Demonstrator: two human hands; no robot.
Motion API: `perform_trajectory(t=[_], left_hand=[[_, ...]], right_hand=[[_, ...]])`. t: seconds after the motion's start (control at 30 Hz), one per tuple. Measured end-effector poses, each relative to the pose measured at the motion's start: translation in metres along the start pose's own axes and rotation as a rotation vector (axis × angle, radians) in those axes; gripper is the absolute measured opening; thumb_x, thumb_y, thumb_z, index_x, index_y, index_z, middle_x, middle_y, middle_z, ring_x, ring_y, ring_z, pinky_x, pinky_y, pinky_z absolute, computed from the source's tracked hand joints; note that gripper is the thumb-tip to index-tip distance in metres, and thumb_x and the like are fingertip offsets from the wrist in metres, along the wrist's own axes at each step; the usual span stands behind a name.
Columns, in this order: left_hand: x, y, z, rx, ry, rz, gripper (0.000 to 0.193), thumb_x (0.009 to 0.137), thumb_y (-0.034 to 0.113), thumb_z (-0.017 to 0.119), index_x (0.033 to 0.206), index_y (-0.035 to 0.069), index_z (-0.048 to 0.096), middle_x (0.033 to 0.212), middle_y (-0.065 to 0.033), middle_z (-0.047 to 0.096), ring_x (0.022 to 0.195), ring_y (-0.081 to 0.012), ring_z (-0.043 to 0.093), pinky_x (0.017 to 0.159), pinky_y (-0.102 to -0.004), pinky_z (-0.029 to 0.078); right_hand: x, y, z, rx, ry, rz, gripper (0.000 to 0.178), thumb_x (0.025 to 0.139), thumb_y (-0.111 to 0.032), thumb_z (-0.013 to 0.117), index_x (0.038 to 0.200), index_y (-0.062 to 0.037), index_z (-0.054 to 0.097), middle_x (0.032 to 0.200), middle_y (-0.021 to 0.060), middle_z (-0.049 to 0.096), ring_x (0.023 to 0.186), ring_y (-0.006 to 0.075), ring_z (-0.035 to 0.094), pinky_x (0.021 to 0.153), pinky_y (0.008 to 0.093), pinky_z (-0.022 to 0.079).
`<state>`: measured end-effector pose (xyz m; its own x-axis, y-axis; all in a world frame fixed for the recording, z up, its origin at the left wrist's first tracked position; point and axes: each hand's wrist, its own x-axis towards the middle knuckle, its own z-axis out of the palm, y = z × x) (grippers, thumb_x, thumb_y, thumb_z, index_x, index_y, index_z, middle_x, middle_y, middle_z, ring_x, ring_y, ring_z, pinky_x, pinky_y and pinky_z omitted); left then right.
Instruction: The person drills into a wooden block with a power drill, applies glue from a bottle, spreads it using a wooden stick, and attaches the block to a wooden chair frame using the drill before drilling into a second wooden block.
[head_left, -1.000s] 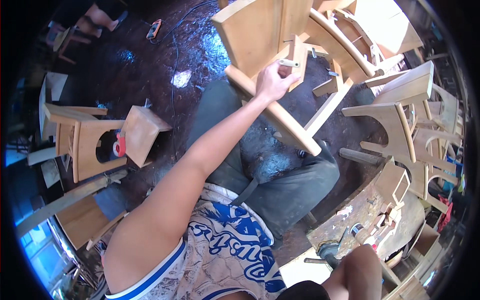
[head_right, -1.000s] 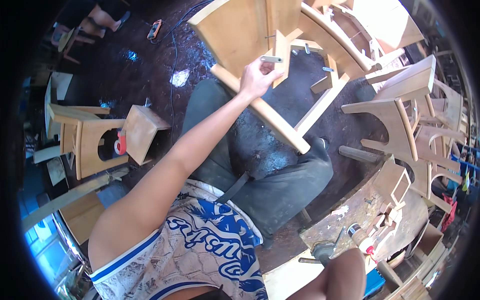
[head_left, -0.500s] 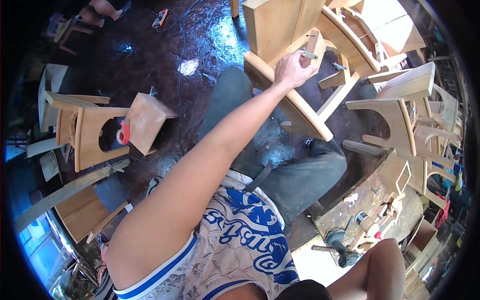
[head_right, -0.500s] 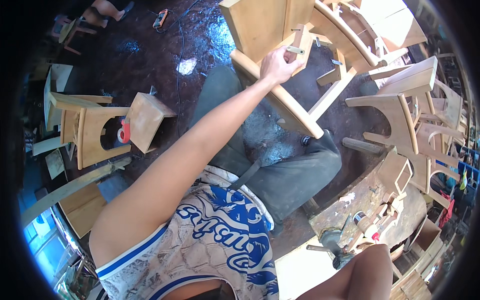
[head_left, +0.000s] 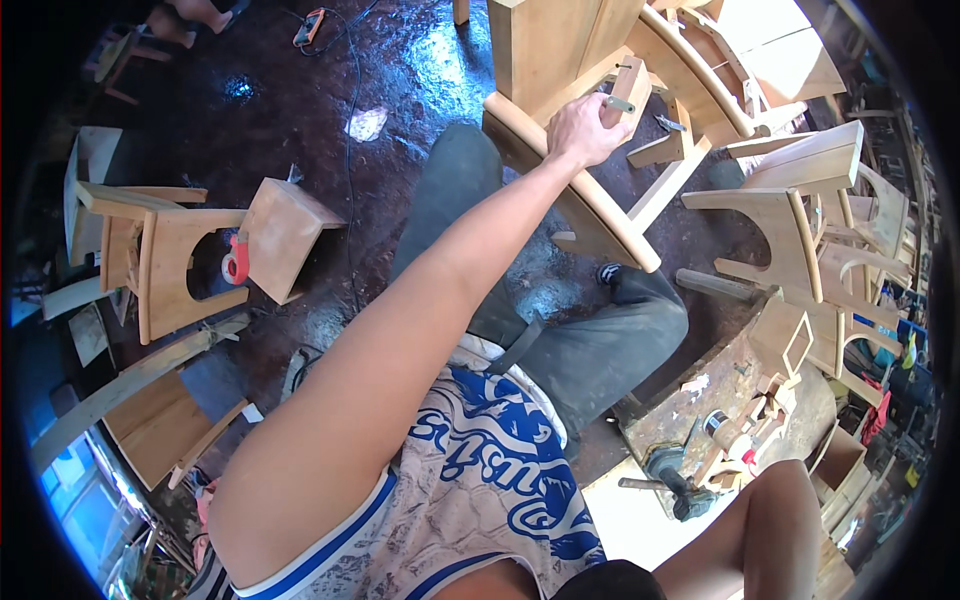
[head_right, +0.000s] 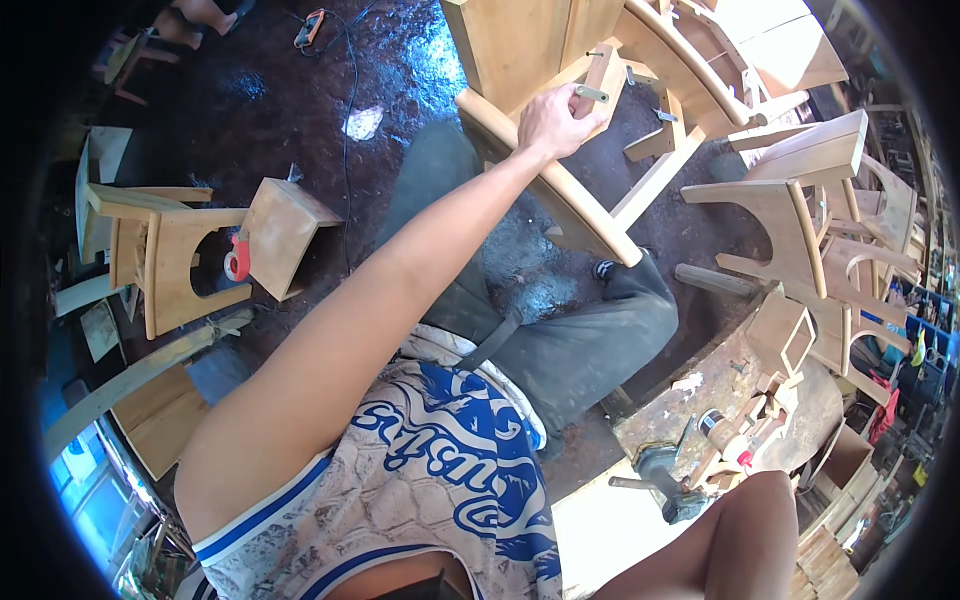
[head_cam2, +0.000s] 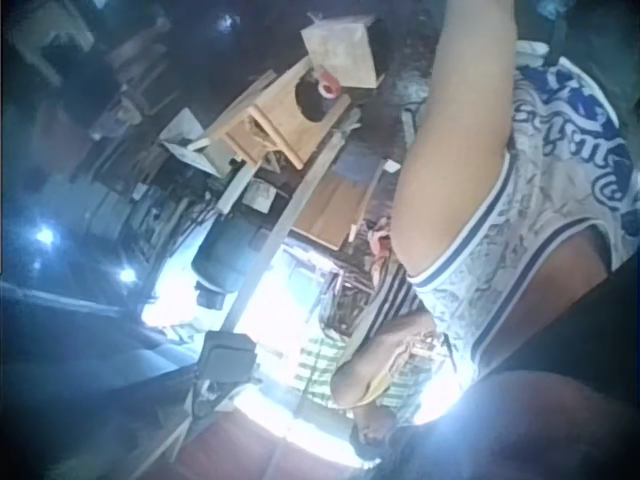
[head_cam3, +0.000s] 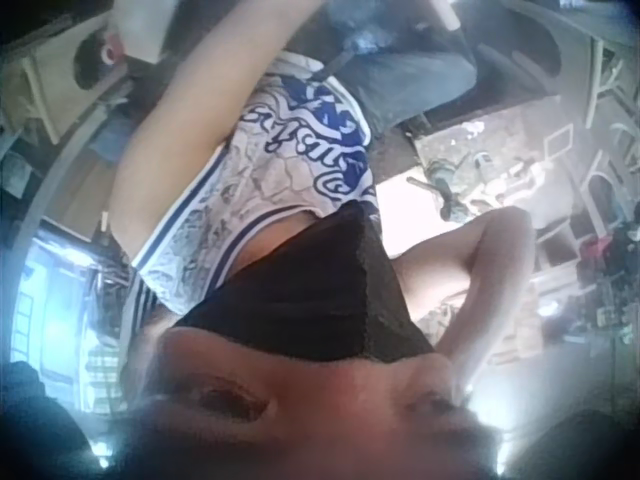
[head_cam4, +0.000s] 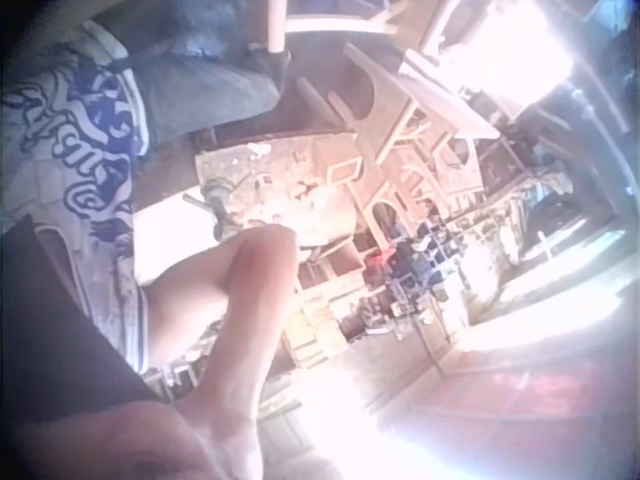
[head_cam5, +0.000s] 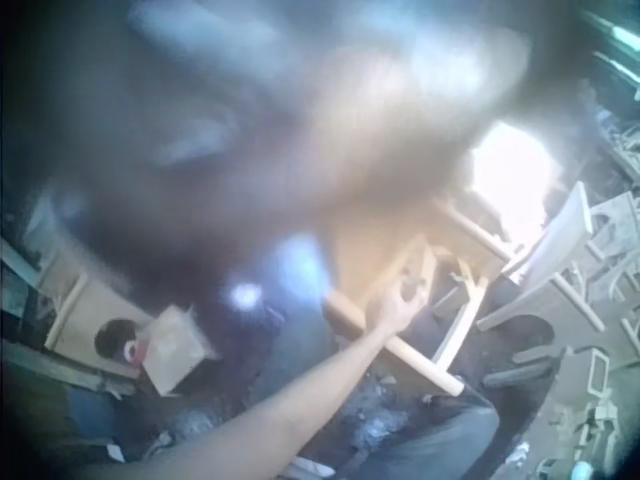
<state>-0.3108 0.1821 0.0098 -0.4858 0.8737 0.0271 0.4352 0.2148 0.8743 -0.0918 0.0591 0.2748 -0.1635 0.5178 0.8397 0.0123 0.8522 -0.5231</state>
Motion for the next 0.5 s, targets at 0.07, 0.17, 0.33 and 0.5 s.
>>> perform_trajectory(t=[0.07, 0.17, 0.33, 0.5], left_hand=[[0.004, -0.002, -0.003, -0.002, -0.012, -0.004, 0.051, 0.077, 0.047, 0.078, 0.114, 0.013, 0.071, 0.104, -0.0108, 0.075, 0.1, -0.0307, 0.072, 0.089, -0.0451, 0.055], [0.002, 0.0, 0.0, -0.003, -0.037, -0.014, 0.052, 0.078, 0.048, 0.078, 0.116, 0.013, 0.07, 0.106, -0.0113, 0.075, 0.101, -0.0308, 0.071, 0.091, -0.0452, 0.055], [0.003, -0.009, 0.001, 0.005, -0.056, -0.037, 0.051, 0.079, 0.049, 0.077, 0.114, 0.012, 0.072, 0.107, -0.011, 0.076, 0.102, -0.031, 0.072, 0.091, -0.0453, 0.055], [-0.002, 0.0, 0.01, -0.018, -0.049, -0.002, 0.045, 0.081, 0.05, 0.077, 0.107, 0.013, 0.076, 0.1, -0.0095, 0.077, 0.097, -0.0305, 0.073, 0.088, -0.0451, 0.056]], right_hand=[[-0.001, 0.001, 0.002, 0.003, -0.001, 0.01, 0.026, 0.098, -0.026, 0.061, 0.114, -0.0062, 0.064, 0.112, 0.0124, 0.067, 0.101, 0.0271, 0.063, 0.089, 0.0424, 0.05], [-0.002, 0.001, -0.001, -0.004, -0.004, 0.021, 0.026, 0.098, -0.026, 0.061, 0.114, -0.0057, 0.065, 0.112, 0.0124, 0.067, 0.1, 0.0267, 0.063, 0.089, 0.0418, 0.05], [-0.003, 0.003, 0.001, -0.001, -0.006, 0.034, 0.027, 0.098, -0.025, 0.062, 0.115, -0.0049, 0.066, 0.112, 0.0123, 0.068, 0.099, 0.026, 0.064, 0.087, 0.0407, 0.051], [-0.003, 0.002, -0.007, -0.028, -0.007, 0.049, 0.027, 0.097, -0.024, 0.063, 0.116, -0.0042, 0.067, 0.112, 0.0123, 0.069, 0.097, 0.0253, 0.065, 0.086, 0.0396, 0.051]])
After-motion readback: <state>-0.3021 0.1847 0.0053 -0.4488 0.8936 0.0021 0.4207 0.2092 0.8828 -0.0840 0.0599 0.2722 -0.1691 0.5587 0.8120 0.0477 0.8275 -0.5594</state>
